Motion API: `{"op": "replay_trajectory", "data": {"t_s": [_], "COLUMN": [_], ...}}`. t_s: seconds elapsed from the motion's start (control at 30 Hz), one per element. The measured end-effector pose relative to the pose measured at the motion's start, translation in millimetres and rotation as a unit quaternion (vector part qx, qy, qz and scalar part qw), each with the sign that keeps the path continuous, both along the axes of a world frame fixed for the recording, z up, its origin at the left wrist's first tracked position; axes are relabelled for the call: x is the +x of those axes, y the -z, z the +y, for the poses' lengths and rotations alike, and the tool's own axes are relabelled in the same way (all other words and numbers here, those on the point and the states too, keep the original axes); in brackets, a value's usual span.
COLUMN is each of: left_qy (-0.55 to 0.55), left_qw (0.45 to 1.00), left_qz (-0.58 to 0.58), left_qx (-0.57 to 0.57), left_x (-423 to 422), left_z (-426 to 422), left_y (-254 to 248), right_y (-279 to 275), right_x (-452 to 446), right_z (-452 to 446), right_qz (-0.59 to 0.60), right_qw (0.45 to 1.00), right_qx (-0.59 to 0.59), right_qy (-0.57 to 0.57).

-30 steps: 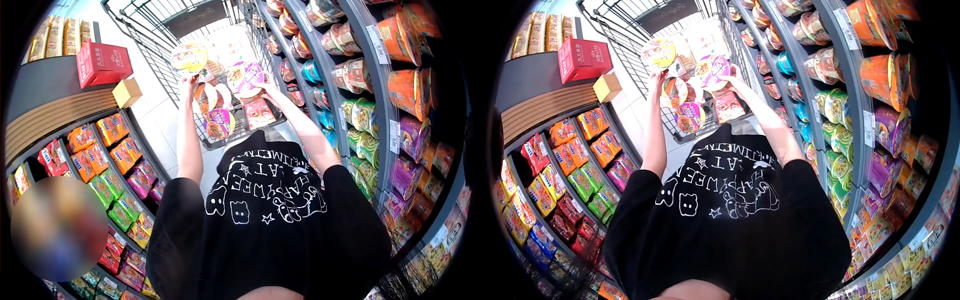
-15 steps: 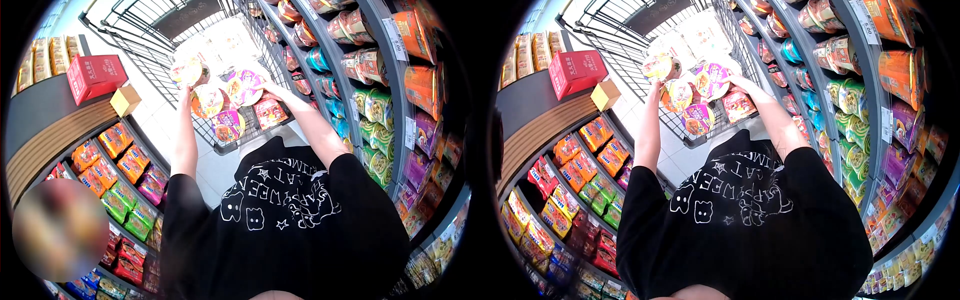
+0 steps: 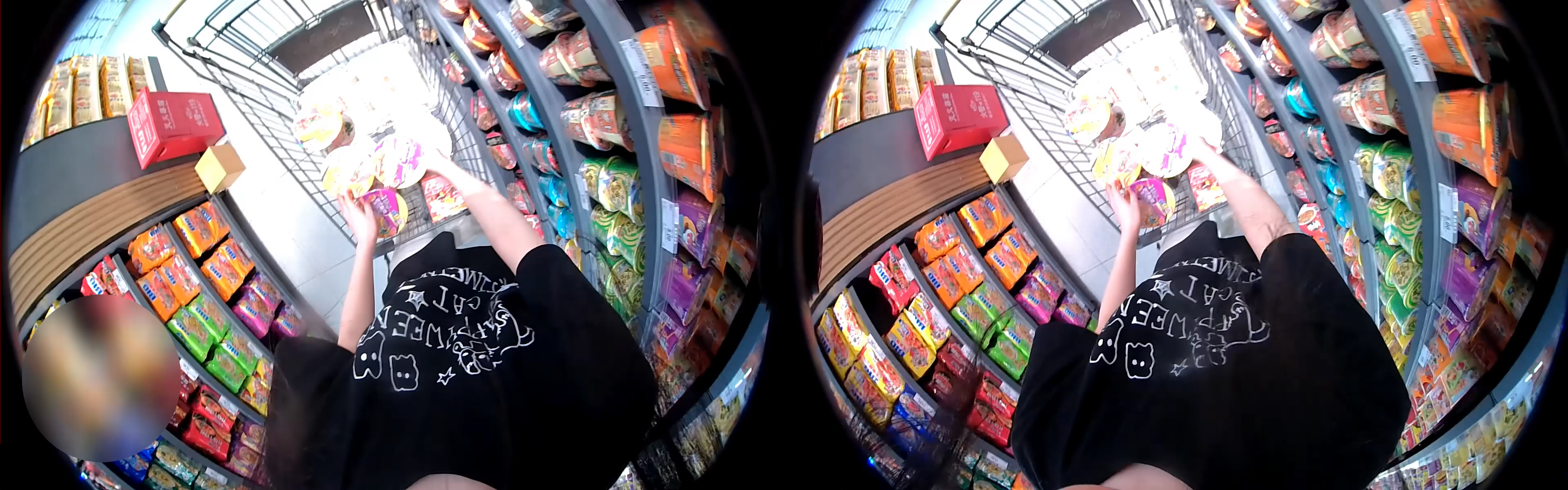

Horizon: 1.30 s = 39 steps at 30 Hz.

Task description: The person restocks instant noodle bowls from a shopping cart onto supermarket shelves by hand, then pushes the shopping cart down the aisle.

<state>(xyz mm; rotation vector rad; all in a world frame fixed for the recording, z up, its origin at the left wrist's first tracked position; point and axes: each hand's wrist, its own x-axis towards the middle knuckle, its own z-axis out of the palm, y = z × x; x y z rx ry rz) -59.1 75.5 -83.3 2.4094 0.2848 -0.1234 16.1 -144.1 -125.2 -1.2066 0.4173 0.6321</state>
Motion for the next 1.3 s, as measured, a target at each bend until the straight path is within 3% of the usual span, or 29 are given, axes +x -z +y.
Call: {"op": "replay_trajectory", "data": {"t_s": [0.07,0.17,0.23,0.3,0.37,0.43,0.7,0.77,0.83,0.9,0.97,1.03,1.07,1.1,1.17,1.23,1.3], "left_qy": [0.031,0.064,0.1,0.091,0.052,0.047,0.011,-0.013,-0.01,0.039,0.074,0.159,0.134,0.138,0.114,0.12,0.139], "left_qw": [0.999,0.998,0.995,0.995,0.995,0.992,0.99,0.995,0.99,0.996,0.993,0.977,0.985,0.984,0.99,0.99,0.987], "left_qz": [0.02,0.023,0.012,0.023,0.042,0.028,0.007,-0.01,0.004,-0.078,-0.09,-0.088,-0.095,-0.097,-0.065,-0.066,-0.068], "left_qx": [0.008,0.004,0.008,-0.011,-0.068,-0.111,-0.141,-0.095,-0.143,0.008,0.002,0.112,0.057,0.055,0.05,0.032,0.043], "left_x": [-26,-53,-61,-61,-56,-52,-16,-2,12,22,34,44,51,56,67,80,89], "left_z": [-6,-9,1,9,12,20,29,26,23,20,22,21,19,20,23,27,32], "left_y": [-3,-13,-5,10,11,26,30,22,17,11,2,-7,-11,-8,-2,-1,-1], "right_y": [12,-9,-92,-107,-103,-66,-59,-61,-63,-64,-61,-56,-53,-57,-63,-89,-180], "right_x": [-10,-32,-56,-84,-97,-93,-43,-24,-9,8,24,44,52,61,75,96,117], "right_z": [-1,-12,-19,-29,-34,-51,-56,-54,-55,-55,-57,-60,-61,-60,-59,-69,-87], "right_qz": [-0.148,-0.371,-0.397,-0.31,-0.17,-0.139,-0.062,-0.059,-0.05,-0.053,-0.055,-0.05,-0.044,-0.048,-0.176,-0.338,-0.422], "right_qw": [0.982,0.852,0.747,0.699,0.735,0.812,0.822,0.825,0.829,0.847,0.852,0.895,0.908,0.91,0.899,0.816,0.753], "right_qx": [-0.115,-0.37,-0.533,-0.643,-0.651,-0.562,-0.515,-0.51,-0.505,-0.474,-0.467,-0.393,-0.371,-0.374,-0.392,-0.468,-0.472], "right_qy": [-0.02,-0.009,0.013,-0.035,-0.086,-0.074,-0.235,-0.236,-0.236,-0.236,-0.228,-0.207,-0.189,-0.175,-0.084,0.04,0.178]}}
